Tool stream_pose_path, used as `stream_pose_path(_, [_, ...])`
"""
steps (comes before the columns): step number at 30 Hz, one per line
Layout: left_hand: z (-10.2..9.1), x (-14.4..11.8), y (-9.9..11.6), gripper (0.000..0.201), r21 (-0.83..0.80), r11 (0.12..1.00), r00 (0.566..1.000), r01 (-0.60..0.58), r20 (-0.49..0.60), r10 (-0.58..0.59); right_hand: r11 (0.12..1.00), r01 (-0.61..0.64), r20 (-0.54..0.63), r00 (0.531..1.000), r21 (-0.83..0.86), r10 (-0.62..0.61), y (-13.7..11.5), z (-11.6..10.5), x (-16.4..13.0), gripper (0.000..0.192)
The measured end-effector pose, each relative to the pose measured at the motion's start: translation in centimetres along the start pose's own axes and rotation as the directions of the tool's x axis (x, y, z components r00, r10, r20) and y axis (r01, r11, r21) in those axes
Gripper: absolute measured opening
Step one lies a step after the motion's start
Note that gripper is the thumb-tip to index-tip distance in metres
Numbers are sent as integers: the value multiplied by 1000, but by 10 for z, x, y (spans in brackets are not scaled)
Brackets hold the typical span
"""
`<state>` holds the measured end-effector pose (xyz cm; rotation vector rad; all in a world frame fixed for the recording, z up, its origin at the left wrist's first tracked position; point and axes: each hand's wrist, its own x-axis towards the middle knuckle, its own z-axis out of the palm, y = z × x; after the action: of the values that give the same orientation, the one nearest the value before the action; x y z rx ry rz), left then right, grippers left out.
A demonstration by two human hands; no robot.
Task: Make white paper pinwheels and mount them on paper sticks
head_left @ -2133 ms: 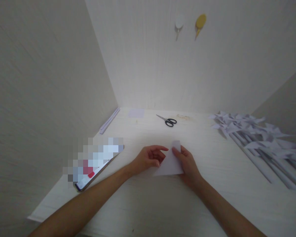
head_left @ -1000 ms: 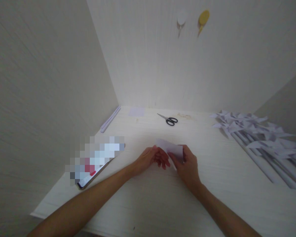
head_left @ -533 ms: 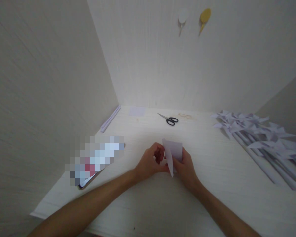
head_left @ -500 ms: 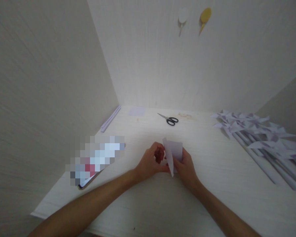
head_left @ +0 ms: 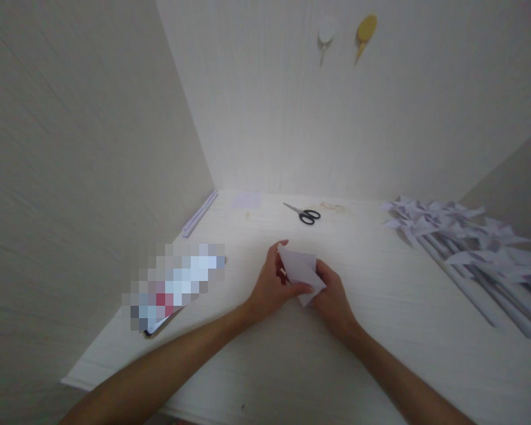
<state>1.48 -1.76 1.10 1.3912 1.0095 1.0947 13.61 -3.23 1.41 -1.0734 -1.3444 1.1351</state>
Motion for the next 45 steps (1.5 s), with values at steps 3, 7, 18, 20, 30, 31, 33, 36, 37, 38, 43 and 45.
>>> stream_pose_path(3, [0, 1, 2, 75, -80, 997, 997, 6, -80, -12, 997, -59, 21, 998, 42, 58, 4, 0, 0, 25])
stream_pose_path(7, [-2, 3, 2, 66, -155, 988, 989, 24, -139, -46, 986, -108, 127, 988, 129, 91, 9, 1, 1, 22])
stream_pose_path(18, [-7, 7, 3, 61, -246, 967, 983, 68, -150, -107, 980, -159, 168, 976, 123, 137, 6, -3, 2, 16])
stream_pose_path(20, [-8, 8, 2, 60, -243, 968, 982, 65, -157, -105, 978, -161, 170, 976, 133, 138, 6, -3, 2, 15])
stream_pose_path(30, [-11, 8, 0, 59, -210, 975, 972, 71, -206, -115, 979, -189, 145, 973, 71, 177, 9, -4, 2, 10])
stream_pose_path(31, [-11, 8, 0, 59, -204, 976, 971, 73, -208, -117, 980, -188, 144, 974, 64, 177, 9, -4, 2, 9])
stream_pose_path(33, [-11, 8, 0, 59, -197, 978, 971, 75, -209, -117, 982, -184, 141, 974, 54, 175, 9, -3, 2, 9])
stream_pose_path(36, [-10, 8, -1, 59, -202, 977, 973, 63, -205, -105, 981, -187, 143, 974, 56, 177, 8, -3, 1, 8])
stream_pose_path(37, [-11, 8, -1, 59, -206, 977, 974, 58, -204, -101, 980, -190, 146, 973, 59, 179, 8, -3, 1, 9])
stream_pose_path(38, [-11, 8, -1, 59, -208, 977, 974, 55, -203, -98, 979, -192, 146, 972, 61, 182, 8, -3, 1, 9])
stream_pose_path(43, [-11, 9, -2, 59, -198, 979, 976, 47, -197, -87, 980, -197, 138, 972, 39, 190, 9, -4, 1, 9])
stream_pose_path(45, [-12, 9, -3, 58, -196, 980, 977, 39, -198, -79, 981, -191, 143, 972, 38, 184, 10, -4, 1, 8])
